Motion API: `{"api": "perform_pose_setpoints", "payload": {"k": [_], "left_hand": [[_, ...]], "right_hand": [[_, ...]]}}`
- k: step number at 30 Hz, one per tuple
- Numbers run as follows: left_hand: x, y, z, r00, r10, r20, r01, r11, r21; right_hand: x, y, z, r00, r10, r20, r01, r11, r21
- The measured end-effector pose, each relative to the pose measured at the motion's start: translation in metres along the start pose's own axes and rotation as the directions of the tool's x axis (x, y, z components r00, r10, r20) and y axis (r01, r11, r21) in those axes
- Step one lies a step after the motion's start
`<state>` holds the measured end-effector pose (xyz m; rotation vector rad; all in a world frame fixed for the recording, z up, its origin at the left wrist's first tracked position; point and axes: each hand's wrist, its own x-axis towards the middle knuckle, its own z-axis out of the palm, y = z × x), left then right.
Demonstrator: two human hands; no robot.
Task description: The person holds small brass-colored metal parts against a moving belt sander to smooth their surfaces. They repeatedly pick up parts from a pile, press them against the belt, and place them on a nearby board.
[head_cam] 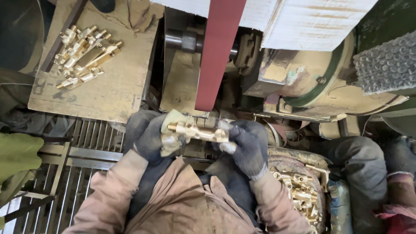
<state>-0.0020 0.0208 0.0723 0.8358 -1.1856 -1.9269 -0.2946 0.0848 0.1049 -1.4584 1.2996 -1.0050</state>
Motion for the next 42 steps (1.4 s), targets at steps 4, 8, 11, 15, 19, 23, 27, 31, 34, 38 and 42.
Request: {"api": "perform_pose_setpoints", "payload": {"k": [4, 8, 11, 15, 19, 23, 27, 31, 34, 38, 42], "left_hand": [[0.032, -0.004, -0.023, 0.99, 0.035, 0.135, -0.002, 0.972, -0.236], [0.059, -0.02, -0.037, 0.995, -0.097, -0.007, 0.094, 0.976, -0.199], [0.067, -0.029, -0.036, 0.994, -0.08, -0.078, 0.06, 0.972, -0.229], [0.072, -0.026, -0.027, 0.992, -0.031, -0.125, 0.006, 0.981, -0.195], [0.077, -0.017, -0.015, 0.983, -0.024, -0.182, -0.007, 0.986, -0.164], [0.082, -0.009, -0.008, 0.972, -0.154, -0.176, 0.1, 0.955, -0.28], [0.087, -0.009, -0.008, 0.969, -0.149, -0.195, 0.091, 0.956, -0.28], [0.099, -0.018, -0.007, 0.957, -0.196, -0.212, 0.119, 0.936, -0.331], [0.106, -0.02, -0.004, 0.926, -0.257, -0.278, 0.182, 0.946, -0.267], [0.095, -0.017, -0.008, 0.955, -0.194, -0.226, 0.118, 0.943, -0.312], [0.079, -0.007, -0.015, 0.989, -0.117, -0.091, 0.094, 0.97, -0.225]], "right_hand": [[0.035, 0.027, 0.01, 0.999, -0.002, -0.034, 0.005, 0.998, 0.069], [0.055, 0.046, 0.026, 0.993, 0.067, -0.101, -0.063, 0.997, 0.04], [0.06, 0.052, 0.032, 0.977, 0.209, -0.046, -0.181, 0.923, 0.339], [0.068, 0.054, 0.034, 0.969, 0.246, -0.012, -0.218, 0.878, 0.426], [0.076, 0.059, 0.034, 0.928, 0.371, 0.021, -0.333, 0.807, 0.487], [0.084, 0.065, 0.037, 0.915, 0.402, 0.037, -0.339, 0.714, 0.613], [0.096, 0.067, 0.037, 0.88, 0.472, 0.054, -0.393, 0.658, 0.643], [0.104, 0.068, 0.033, 0.836, 0.544, 0.074, -0.455, 0.61, 0.649], [0.108, 0.068, 0.032, 0.803, 0.593, 0.059, -0.484, 0.592, 0.645], [0.1, 0.064, 0.035, 0.873, 0.488, -0.02, -0.388, 0.719, 0.576], [0.08, 0.061, 0.034, 0.967, 0.239, -0.09, -0.187, 0.902, 0.389]]}}
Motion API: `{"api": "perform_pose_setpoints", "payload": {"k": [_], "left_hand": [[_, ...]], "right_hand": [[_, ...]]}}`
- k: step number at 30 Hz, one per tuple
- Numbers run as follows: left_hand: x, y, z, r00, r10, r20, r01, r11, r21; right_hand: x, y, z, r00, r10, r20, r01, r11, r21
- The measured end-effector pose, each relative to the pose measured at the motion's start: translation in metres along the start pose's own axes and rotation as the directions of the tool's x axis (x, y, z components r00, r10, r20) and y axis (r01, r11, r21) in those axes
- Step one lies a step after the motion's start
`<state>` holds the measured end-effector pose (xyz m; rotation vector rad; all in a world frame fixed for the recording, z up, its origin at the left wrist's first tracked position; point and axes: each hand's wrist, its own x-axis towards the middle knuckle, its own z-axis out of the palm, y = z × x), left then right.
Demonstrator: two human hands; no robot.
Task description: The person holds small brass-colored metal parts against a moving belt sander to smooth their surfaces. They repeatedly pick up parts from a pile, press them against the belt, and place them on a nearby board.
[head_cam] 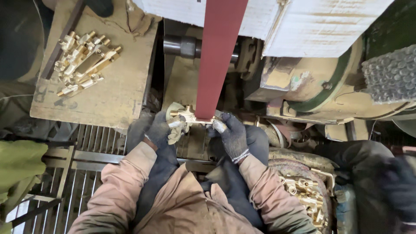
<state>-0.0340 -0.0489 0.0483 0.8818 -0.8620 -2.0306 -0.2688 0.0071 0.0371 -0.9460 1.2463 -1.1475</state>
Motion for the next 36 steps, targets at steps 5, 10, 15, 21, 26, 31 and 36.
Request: {"api": "perform_pose_setpoints", "payload": {"k": [5, 10, 15, 21, 26, 31, 36], "left_hand": [[0.009, -0.005, -0.004, 0.998, 0.008, -0.069, -0.007, 1.0, 0.013], [0.032, -0.016, -0.007, 0.963, -0.14, -0.229, 0.117, 0.987, -0.113], [0.025, -0.015, -0.01, 0.993, -0.083, -0.081, 0.069, 0.985, -0.159], [0.003, -0.005, -0.008, 1.0, 0.006, -0.005, -0.006, 0.997, -0.074], [0.02, -0.011, -0.007, 0.997, -0.044, -0.061, 0.032, 0.983, -0.181], [0.036, -0.014, -0.012, 0.971, -0.171, -0.169, 0.112, 0.944, -0.309], [0.043, -0.015, -0.018, 0.936, -0.344, -0.074, 0.272, 0.84, -0.47]], "right_hand": [[0.008, 0.007, -0.003, 0.999, -0.041, 0.006, 0.042, 0.996, -0.076], [0.031, 0.009, 0.005, 0.933, 0.35, -0.084, -0.326, 0.922, 0.21], [0.02, 0.005, 0.005, 0.966, 0.249, -0.075, -0.239, 0.964, 0.115], [-0.004, -0.007, 0.001, 0.987, -0.16, 0.001, 0.145, 0.893, -0.426], [0.003, -0.012, 0.003, 0.981, -0.191, 0.014, 0.178, 0.882, -0.435], [0.013, -0.002, 0.008, 0.999, -0.024, -0.028, 0.015, 0.96, -0.279], [0.016, 0.005, 0.014, 0.998, 0.021, -0.059, -0.035, 0.968, -0.247]]}}
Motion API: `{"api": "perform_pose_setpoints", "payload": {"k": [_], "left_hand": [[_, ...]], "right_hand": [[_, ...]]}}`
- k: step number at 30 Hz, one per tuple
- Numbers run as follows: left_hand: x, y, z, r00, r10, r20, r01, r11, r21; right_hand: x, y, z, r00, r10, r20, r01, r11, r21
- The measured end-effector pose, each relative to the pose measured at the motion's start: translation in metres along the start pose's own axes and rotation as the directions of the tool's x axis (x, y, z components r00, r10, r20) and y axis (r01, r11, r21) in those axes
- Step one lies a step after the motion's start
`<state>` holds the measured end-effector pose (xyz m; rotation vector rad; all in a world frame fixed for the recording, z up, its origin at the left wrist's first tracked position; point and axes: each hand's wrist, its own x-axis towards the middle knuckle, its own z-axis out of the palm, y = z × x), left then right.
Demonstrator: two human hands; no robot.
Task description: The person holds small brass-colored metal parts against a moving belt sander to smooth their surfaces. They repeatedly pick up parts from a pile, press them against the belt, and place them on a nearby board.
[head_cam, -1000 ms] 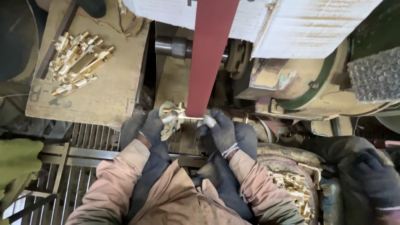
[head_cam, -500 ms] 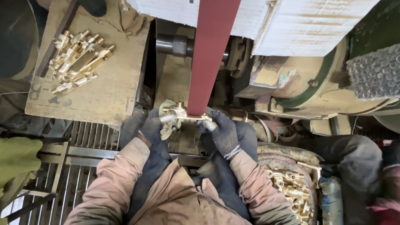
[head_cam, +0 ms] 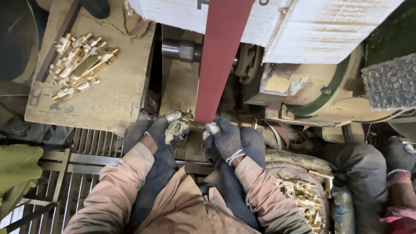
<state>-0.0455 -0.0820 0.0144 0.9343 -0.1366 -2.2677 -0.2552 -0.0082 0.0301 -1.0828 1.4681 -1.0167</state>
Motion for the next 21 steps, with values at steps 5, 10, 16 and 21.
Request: {"api": "perform_pose_setpoints", "payload": {"k": [5, 10, 16, 21], "left_hand": [[-0.009, -0.007, -0.007, 0.998, -0.056, 0.013, 0.055, 0.998, 0.042], [-0.065, -0.02, -0.001, 0.984, 0.128, 0.127, -0.16, 0.942, 0.294], [-0.134, -0.043, 0.004, 0.895, 0.298, 0.332, -0.437, 0.736, 0.517], [-0.131, -0.049, -0.005, 0.696, 0.499, 0.517, -0.698, 0.298, 0.652]], "right_hand": [[-0.009, -0.009, -0.001, 0.999, 0.04, 0.013, -0.04, 0.999, -0.025], [-0.041, -0.018, -0.022, 0.991, 0.009, 0.137, -0.012, 1.0, 0.023], [-0.091, -0.014, -0.045, 0.974, -0.144, 0.174, 0.153, 0.987, -0.039], [-0.1, -0.018, -0.048, 0.974, -0.154, 0.166, 0.166, 0.984, -0.062]]}}
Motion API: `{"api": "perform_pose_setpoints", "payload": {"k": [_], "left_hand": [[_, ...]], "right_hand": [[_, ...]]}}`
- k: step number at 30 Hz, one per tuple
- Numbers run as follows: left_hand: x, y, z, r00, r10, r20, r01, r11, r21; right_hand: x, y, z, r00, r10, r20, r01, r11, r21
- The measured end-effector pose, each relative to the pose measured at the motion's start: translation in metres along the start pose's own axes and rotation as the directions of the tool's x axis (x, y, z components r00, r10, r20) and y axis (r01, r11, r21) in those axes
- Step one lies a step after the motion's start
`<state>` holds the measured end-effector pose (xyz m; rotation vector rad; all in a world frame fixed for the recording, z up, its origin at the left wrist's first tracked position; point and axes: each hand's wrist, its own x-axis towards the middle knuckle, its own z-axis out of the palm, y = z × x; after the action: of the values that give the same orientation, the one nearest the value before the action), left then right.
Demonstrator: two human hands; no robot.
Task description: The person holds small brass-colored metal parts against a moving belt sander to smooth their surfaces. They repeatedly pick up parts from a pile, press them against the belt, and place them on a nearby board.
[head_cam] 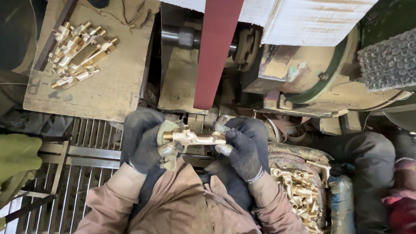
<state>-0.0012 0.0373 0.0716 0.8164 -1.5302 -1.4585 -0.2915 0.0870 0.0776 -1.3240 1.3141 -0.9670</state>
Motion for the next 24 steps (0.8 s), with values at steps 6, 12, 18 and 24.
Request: {"api": "perform_pose_setpoints", "payload": {"k": [6, 12, 18, 24], "left_hand": [[0.027, -0.01, -0.004, 0.959, -0.276, 0.066, 0.279, 0.875, -0.396], [0.069, -0.046, -0.017, 0.829, -0.549, 0.108, 0.5, 0.639, -0.584], [0.09, -0.079, -0.02, 0.739, -0.668, 0.091, 0.529, 0.491, -0.692], [0.074, -0.053, -0.016, 0.82, -0.567, 0.072, 0.487, 0.628, -0.607]], "right_hand": [[0.036, -0.008, -0.003, 0.986, -0.166, -0.001, 0.162, 0.964, -0.213], [0.081, 0.014, 0.012, 0.994, 0.104, -0.012, -0.1, 0.975, 0.196], [0.099, 0.028, 0.018, 0.953, 0.303, 0.012, -0.293, 0.911, 0.292], [0.088, 0.013, 0.016, 0.96, 0.281, 0.004, -0.268, 0.911, 0.314]]}}
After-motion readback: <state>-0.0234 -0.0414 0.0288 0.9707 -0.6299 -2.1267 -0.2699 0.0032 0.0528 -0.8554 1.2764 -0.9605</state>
